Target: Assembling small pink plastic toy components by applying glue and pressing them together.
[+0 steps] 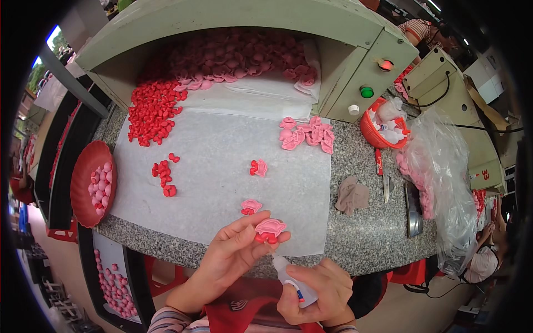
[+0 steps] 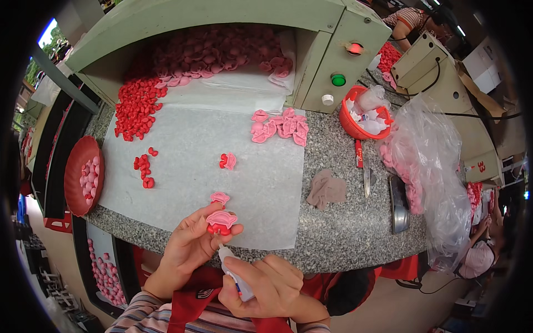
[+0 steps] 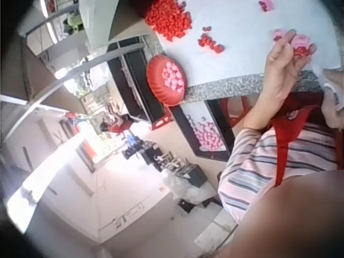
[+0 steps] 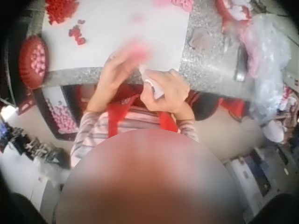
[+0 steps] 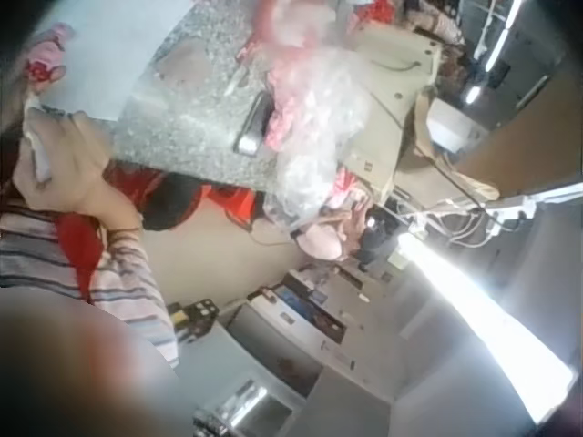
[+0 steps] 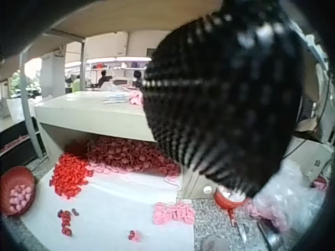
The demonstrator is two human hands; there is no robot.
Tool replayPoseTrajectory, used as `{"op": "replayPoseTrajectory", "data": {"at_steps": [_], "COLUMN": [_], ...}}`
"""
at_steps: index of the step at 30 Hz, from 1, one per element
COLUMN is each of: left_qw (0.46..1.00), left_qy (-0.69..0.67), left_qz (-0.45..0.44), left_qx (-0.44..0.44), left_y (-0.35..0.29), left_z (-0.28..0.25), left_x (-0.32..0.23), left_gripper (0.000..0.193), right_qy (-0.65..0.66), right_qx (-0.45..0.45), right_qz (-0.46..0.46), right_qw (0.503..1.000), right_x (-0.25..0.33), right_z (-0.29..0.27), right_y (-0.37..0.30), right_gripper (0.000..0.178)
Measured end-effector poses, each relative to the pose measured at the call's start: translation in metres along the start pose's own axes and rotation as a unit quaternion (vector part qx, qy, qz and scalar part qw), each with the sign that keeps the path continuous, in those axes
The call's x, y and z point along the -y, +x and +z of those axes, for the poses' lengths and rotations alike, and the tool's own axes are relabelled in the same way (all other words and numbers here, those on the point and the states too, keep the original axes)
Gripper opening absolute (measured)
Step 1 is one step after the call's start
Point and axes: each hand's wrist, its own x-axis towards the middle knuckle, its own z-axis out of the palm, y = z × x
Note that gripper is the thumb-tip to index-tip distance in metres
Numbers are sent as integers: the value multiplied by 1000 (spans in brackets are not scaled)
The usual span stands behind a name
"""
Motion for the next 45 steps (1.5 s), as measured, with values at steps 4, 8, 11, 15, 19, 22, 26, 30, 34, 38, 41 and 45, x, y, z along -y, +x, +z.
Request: {"op": "replayPoseTrajectory", "data": {"at_steps": [4,8,11,15,19,22,26,30,34,38,41,45], "left_qw": [1000,999,999,999,999,999,998,998,996,994,994,993], "left_qy": [-5,-23,-29,-24,-41,-52,-66,-68,-84,-108,-102,-109], "left_qz": [-4,-24,27,33,24,12,-2,5,6,16,27,21], "left_qx": [0,18,1,-5,-9,-7,-13,-12,-3,9,-16,-24], "left_y": [2,9,3,7,5,5,3,4,-1,-5,-7,5], "left_z": [2,-4,-11,-14,-11,-14,-16,-20,-21,-22,-30,-31], "left_x": [1,6,3,3,3,3,-2,-7,-9,-9,-16,-14], "left_gripper": [40,41,46,45,44,44,44,43,40,37,37,39], "right_qy": [-8,-10,-28,115,-102,-76,-308,-295,-170,-260,-100,267], "right_qx": [0,-14,-121,-274,-244,-232,-201,-149,7,56,46,180], "right_qz": [3,36,127,408,359,396,398,236,71,49,258,511], "right_qw": [1000,999,984,863,895,885,841,914,983,963,960,797], "right_x": [0,-3,-18,-111,-224,-229,-215,-136,-144,-180,-154,-134], "right_z": [-3,-10,-16,-33,-64,-71,-63,-11,74,91,77,35], "right_y": [0,-1,1,-1,-35,-37,-40,3,53,65,50,13], "right_gripper": [25,27,31,25,22,24,26,26,26,24,20,16]}}
